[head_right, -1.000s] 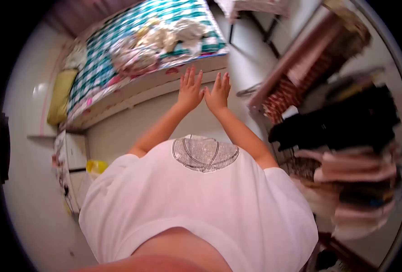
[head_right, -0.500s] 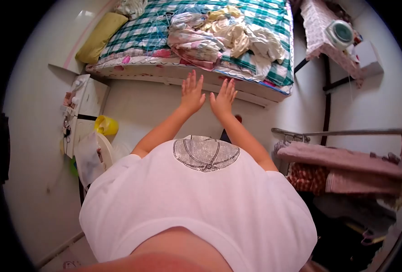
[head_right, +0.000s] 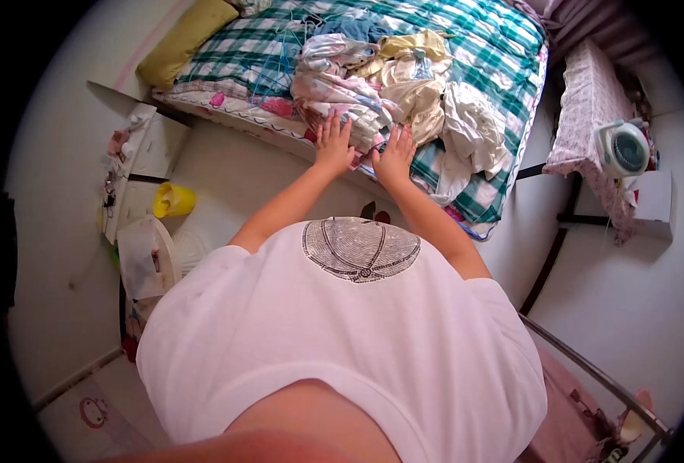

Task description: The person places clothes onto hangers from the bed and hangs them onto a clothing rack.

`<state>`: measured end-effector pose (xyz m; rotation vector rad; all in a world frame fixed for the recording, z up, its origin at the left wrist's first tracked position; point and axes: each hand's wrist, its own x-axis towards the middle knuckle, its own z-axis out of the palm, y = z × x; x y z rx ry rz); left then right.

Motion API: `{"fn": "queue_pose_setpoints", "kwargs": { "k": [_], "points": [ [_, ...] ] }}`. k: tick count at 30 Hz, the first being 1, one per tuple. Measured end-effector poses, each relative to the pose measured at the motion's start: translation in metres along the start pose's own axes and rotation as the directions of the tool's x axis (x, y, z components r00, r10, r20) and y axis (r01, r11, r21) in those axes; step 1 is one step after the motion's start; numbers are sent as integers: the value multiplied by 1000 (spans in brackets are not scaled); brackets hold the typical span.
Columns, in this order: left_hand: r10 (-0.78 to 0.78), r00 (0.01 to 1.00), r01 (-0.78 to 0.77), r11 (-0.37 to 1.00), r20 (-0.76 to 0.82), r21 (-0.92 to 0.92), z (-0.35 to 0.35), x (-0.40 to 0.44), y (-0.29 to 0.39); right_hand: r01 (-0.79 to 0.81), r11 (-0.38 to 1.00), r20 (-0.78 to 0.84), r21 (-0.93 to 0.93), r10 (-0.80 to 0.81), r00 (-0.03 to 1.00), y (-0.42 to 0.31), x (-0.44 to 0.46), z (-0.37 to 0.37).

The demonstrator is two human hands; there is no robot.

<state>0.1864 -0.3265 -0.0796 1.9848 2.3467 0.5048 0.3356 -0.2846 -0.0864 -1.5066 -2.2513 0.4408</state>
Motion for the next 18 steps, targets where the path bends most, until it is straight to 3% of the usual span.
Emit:
{"fn": "queue_pose_setpoints", "kwargs": {
  "k": [10,18],
  "points": [
    [-90,994,89,996,60,28,23,65,-34,-79,997,92,-23,80,993,35,59,29],
    [-44,994,44,999,98,0,31,138,-97,-102,995,58,-14,103,993,13,133,61]
  ]
}}
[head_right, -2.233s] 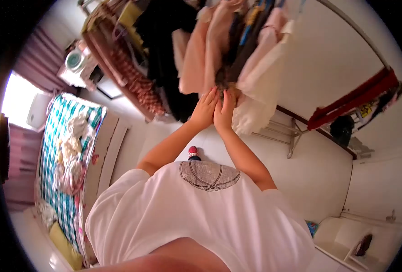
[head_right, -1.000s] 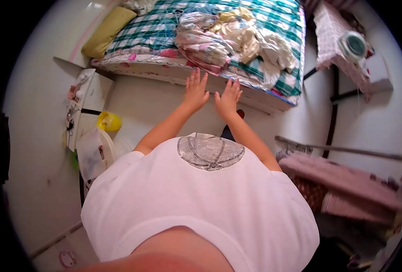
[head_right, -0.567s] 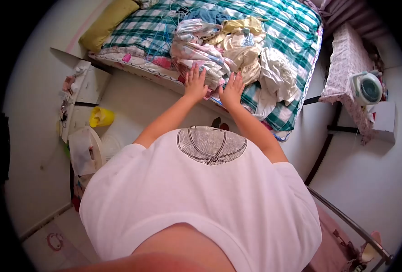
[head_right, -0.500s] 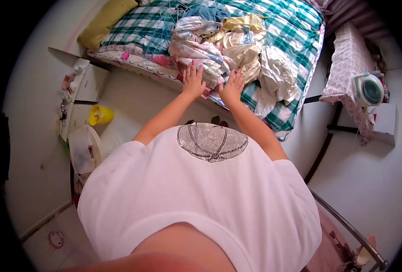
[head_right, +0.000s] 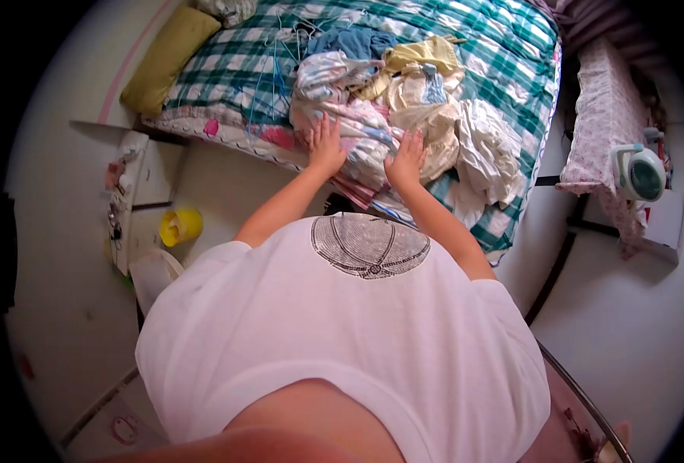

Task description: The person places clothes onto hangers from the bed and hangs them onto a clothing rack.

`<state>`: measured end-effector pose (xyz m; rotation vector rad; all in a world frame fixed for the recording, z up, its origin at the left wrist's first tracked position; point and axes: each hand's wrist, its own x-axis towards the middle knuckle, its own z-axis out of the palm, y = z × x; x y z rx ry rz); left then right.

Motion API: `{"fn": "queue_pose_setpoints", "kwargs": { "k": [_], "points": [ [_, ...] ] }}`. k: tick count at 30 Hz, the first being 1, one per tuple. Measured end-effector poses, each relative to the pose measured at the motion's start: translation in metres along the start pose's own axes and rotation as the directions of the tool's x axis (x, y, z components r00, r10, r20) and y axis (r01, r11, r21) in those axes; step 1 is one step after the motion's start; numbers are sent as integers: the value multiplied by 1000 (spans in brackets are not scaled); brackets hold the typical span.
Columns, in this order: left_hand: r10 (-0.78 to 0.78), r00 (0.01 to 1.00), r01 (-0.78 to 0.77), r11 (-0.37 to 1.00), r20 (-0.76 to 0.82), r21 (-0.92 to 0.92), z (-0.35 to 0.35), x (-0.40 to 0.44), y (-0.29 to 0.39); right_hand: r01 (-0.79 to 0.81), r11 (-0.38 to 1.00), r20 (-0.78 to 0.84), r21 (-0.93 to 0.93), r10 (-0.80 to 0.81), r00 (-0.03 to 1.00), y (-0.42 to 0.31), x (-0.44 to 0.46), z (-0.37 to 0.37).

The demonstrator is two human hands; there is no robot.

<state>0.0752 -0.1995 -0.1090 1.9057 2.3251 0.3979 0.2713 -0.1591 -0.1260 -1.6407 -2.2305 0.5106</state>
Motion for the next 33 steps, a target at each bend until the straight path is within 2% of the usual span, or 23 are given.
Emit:
{"fn": "queue_pose_setpoints", "kwargs": {
  "k": [2,6,10,13,18,24,26,29,31,33],
  "points": [
    [20,999,-20,1000,34,-14,-2,23,-18,-75,997,19,8,75,997,-14,25,10],
    [79,997,-79,995,9,-53,-8,70,-59,-115,991,66,-63,119,991,-38,61,36],
    [95,991,-93,995,90,-30,-10,105,-99,-302,947,108,-111,314,943,-47,93,64],
    [108,986,-105,994,129,-36,-10,126,-113,-380,919,95,-107,389,916,-46,96,72],
    [146,980,-135,987,138,-91,9,159,-106,-425,896,89,-129,438,895,-31,90,64],
    [114,962,-113,993,248,-19,21,197,-105,-508,852,45,-130,516,855,4,105,51],
    [113,953,-129,991,281,40,27,208,-115,-481,873,19,-80,484,875,16,105,54],
    [-4,916,-57,989,401,140,38,228,-119,-441,896,-38,-59,439,898,24,122,63],
    [-8,929,-52,987,370,152,51,231,-121,-432,898,-31,-81,431,902,23,116,67],
    [-13,930,-39,990,366,134,60,231,-127,-434,900,49,-46,436,899,20,111,70]
  ]
}}
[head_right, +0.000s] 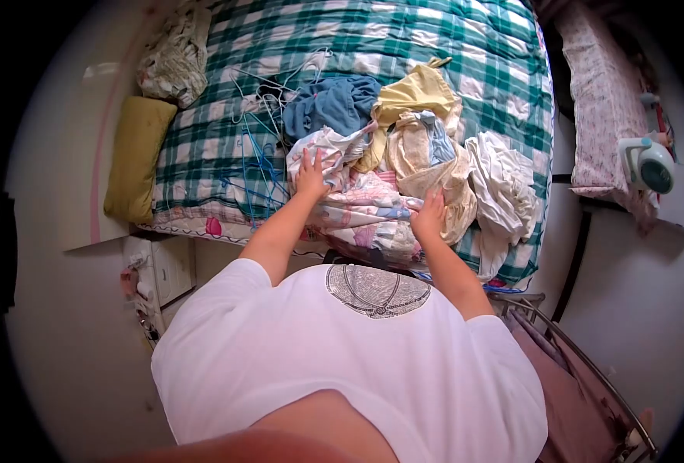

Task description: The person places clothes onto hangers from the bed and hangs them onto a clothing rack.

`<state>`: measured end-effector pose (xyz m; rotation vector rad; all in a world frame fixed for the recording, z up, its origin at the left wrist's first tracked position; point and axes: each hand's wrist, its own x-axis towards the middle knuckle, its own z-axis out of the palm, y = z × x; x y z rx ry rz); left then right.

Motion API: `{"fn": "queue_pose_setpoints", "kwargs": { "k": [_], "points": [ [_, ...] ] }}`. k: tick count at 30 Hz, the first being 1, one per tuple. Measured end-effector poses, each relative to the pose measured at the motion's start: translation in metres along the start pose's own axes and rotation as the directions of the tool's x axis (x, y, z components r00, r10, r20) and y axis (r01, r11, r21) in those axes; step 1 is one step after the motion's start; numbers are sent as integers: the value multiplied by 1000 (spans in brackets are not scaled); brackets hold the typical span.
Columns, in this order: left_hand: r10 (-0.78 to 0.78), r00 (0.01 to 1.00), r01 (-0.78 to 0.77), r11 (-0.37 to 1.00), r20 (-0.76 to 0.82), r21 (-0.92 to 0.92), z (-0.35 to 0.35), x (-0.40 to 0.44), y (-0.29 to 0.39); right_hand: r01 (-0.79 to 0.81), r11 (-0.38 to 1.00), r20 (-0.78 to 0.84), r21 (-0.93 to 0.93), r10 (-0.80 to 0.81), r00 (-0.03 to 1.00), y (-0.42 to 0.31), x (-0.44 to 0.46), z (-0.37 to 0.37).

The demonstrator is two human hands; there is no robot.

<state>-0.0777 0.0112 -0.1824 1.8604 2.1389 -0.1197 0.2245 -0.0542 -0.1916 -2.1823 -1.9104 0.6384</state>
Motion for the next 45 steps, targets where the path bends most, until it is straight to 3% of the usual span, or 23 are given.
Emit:
{"fn": "queue_pose_setpoints", "kwargs": {
  "k": [1,4,5,8,10,12,13,16,18,19,21,23,24,26,27,30,33,37,40,41,44,45],
  "points": [
    [7,998,-8,1000,-66,-2,2,0,0,4,1000,25,7,-4,1000,-1,-2,1],
    [-42,992,74,956,118,-285,18,14,-15,27,1000,76,13,-28,997,1,-5,4],
    [-96,974,142,965,206,-222,29,22,-16,36,999,88,16,-37,995,2,-7,5],
    [52,997,-19,890,60,-455,28,19,2,92,996,80,18,-93,992,3,-6,3],
    [149,982,-42,765,114,-642,3,11,39,142,986,75,87,-148,986,0,2,3],
    [246,969,-166,608,-15,-777,3,7,75,206,961,54,184,-219,974,-11,10,0],
    [281,955,-257,607,-99,-752,-4,2,89,228,946,10,231,-236,972,-21,14,-3],
    [308,951,-93,379,31,-921,-70,-24,121,303,899,-144,317,-270,952,-50,28,-25],
    [442,891,-204,199,-98,-958,-111,-38,134,359,877,-271,318,-279,921,-62,38,-36],
    [495,853,-246,104,-164,-964,-127,-46,138,352,788,-293,504,-228,929,-52,61,-15],
    [584,801,-205,63,-130,-977,-152,-62,145,393,719,-397,573,-176,901,-60,66,-27],
    [634,765,-121,-36,-116,-992,-152,-71,150,228,498,-196,837,-115,974,-62,65,-41],
    [583,798,-111,-104,-151,-988,-152,-71,148,289,659,-229,695,-179,957,-49,74,-36],
    [466,860,-98,-246,-207,-964,-154,-71,141,248,344,-219,905,-121,968,-38,85,-38],
    [356,927,34,-398,-121,-917,-154,-67,136,214,165,-200,963,-99,975,-35,86,-40],
    [183,982,-21,-174,-53,-984,-165,-65,103,201,366,-206,909,-26,978,-28,68,-77],
    [163,986,19,59,28,-998,-157,-69,81,164,149,-182,975,115,977,-31,69,-112],
    [456,889,30,-120,-28,-992,-185,-97,92,324,-10,-324,946,-8,946,-55,58,-223],
    [405,910,-53,-101,-89,-993,-207,-103,106,432,46,-417,901,-185,890,-70,46,-262],
    [322,939,-124,4,-116,-992,-198,-93,107,394,84,-375,915,-183,909,-73,41,-262],
    [299,954,-18,160,31,-987,-195,-99,106,288,189,-250,939,-200,947,-77,24,-252],
    [384,922,7,132,57,-991,-189,-100,103,264,219,-216,939,-222,951,-75,19,-243]
  ]
}}
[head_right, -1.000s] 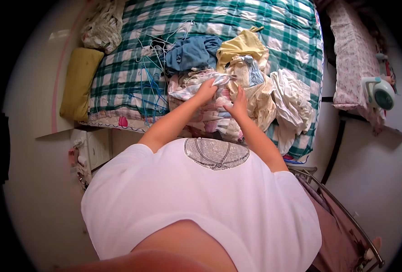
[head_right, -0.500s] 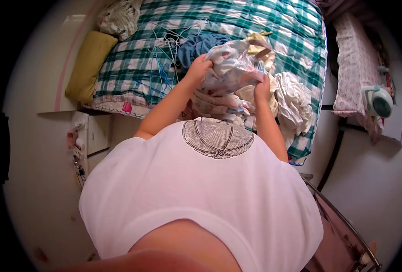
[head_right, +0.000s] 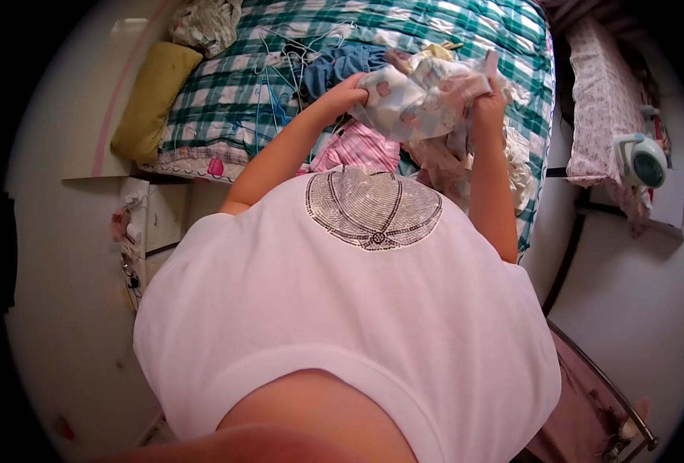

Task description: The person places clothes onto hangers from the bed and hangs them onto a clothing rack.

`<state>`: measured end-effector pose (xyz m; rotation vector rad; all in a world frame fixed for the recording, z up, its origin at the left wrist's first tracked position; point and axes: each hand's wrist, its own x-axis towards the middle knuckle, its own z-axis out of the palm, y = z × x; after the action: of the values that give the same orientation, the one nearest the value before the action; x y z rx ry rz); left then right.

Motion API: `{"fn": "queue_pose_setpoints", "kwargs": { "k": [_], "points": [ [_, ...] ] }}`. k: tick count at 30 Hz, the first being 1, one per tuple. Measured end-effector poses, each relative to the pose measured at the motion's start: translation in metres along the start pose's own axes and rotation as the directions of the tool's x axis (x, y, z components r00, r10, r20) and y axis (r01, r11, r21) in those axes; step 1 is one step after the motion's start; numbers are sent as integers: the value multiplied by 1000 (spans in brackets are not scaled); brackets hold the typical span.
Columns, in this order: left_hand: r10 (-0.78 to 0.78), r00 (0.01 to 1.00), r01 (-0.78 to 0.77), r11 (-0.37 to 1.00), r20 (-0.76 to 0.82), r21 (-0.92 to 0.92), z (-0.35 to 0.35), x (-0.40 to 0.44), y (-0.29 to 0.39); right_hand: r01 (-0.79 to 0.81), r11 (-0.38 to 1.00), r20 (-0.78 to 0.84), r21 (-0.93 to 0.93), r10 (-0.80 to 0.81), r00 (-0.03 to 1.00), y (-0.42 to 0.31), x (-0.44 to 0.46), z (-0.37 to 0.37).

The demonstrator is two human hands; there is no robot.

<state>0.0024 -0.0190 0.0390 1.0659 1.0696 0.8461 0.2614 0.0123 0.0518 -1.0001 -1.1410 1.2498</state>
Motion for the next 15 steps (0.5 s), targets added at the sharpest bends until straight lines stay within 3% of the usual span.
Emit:
{"fn": "queue_pose_setpoints", "kwargs": {
  "k": [3,5,7,11,12,13,14,15],
  "points": [
    [-96,968,68,990,233,123,-10,-3,-11,-112,993,93,-28,114,989,8,-13,7],
    [-188,972,126,923,141,364,-17,12,-33,-165,985,180,-46,171,969,8,-22,15],
    [-303,950,202,773,70,602,-15,22,-36,-140,990,211,9,135,968,20,-27,23],
    [-405,913,407,908,-44,101,11,37,-64,-169,985,298,14,157,942,17,-40,47],
    [-505,863,504,862,-12,-64,16,31,-56,-163,987,319,-5,156,935,16,-42,54],
    [-458,878,477,821,137,-312,15,31,-56,-157,987,338,-24,156,928,14,-44,60],
    [-369,890,456,710,267,-537,14,32,-56,-224,967,293,-123,251,922,10,-47,66],
    [-246,897,442,537,368,-718,14,35,-56,-194,966,358,-168,243,902,11,-47,68]
  ]
}}
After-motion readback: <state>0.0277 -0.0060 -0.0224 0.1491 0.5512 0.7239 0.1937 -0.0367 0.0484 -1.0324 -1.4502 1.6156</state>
